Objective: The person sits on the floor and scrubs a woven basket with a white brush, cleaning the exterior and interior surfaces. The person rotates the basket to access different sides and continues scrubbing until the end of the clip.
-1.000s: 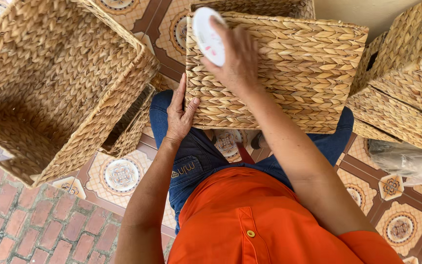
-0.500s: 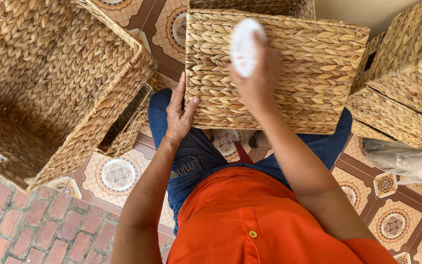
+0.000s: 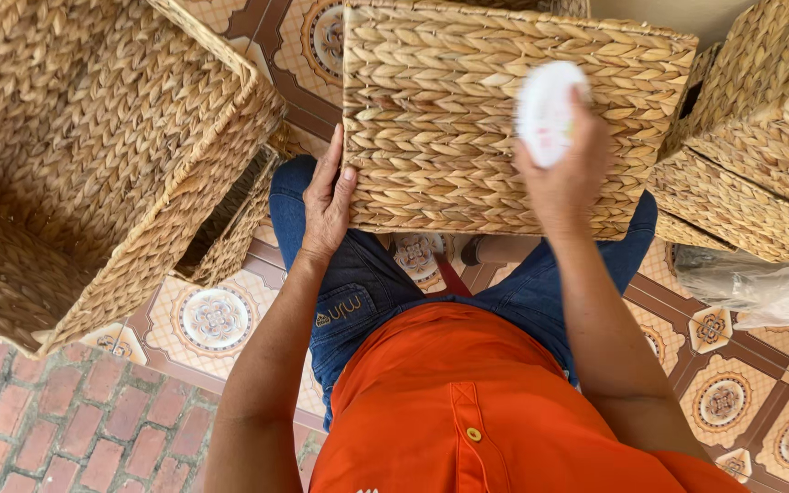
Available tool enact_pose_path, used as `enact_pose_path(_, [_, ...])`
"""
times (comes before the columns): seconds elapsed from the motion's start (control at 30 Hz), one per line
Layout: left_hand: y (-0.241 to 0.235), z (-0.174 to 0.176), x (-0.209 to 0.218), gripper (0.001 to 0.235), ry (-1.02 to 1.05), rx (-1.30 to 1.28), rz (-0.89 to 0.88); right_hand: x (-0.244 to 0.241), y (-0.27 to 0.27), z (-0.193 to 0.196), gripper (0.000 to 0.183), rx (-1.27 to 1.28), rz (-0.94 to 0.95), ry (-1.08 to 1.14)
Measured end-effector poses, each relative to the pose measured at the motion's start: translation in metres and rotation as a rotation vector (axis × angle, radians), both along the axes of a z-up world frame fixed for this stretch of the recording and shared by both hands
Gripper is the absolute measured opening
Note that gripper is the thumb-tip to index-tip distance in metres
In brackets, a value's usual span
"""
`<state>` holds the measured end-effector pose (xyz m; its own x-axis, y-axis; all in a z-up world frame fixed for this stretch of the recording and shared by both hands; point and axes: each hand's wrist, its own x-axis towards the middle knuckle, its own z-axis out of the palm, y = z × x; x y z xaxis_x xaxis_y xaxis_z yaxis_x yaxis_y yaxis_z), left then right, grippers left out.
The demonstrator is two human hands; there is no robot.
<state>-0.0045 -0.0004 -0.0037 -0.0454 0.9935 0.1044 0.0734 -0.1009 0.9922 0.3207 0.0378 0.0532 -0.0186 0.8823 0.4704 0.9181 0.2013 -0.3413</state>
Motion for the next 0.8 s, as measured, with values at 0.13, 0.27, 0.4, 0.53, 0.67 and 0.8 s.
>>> enact_pose_path(0.13, [0.005, -0.005, 0.0, 0.057, 0.012, 0.013, -0.001, 0.007, -0.014, 0.006, 0.094, 0.004, -0.056, 0.006])
enact_pose_path(0.27, [0.004, -0.01, 0.0, 0.058, 0.013, -0.018, 0.006, -0.065, -0.008, -0.01, 0.099, -0.033, 0.091, -0.029])
enact_pose_path(0.4, [0.003, -0.015, -0.002, 0.056, 0.048, 0.027, 0.009, -0.157, 0.005, -0.023, 0.114, 0.072, 0.381, 0.055])
enact_pose_path(0.53, [0.002, -0.011, -0.004, 0.056, 0.02, 0.01, -0.001, -0.167, 0.007, -0.021, 0.11, -0.074, 0.383, 0.023])
enact_pose_path(0.67, [-0.002, -0.009, -0.005, 0.056, -0.049, -0.017, -0.016, -0.09, -0.01, -0.015, 0.107, 0.021, 0.319, -0.01])
enact_pose_path(0.8, [0.003, -0.01, -0.006, 0.053, -0.103, -0.027, -0.036, -0.003, -0.039, 0.006, 0.095, -0.056, 0.07, -0.065])
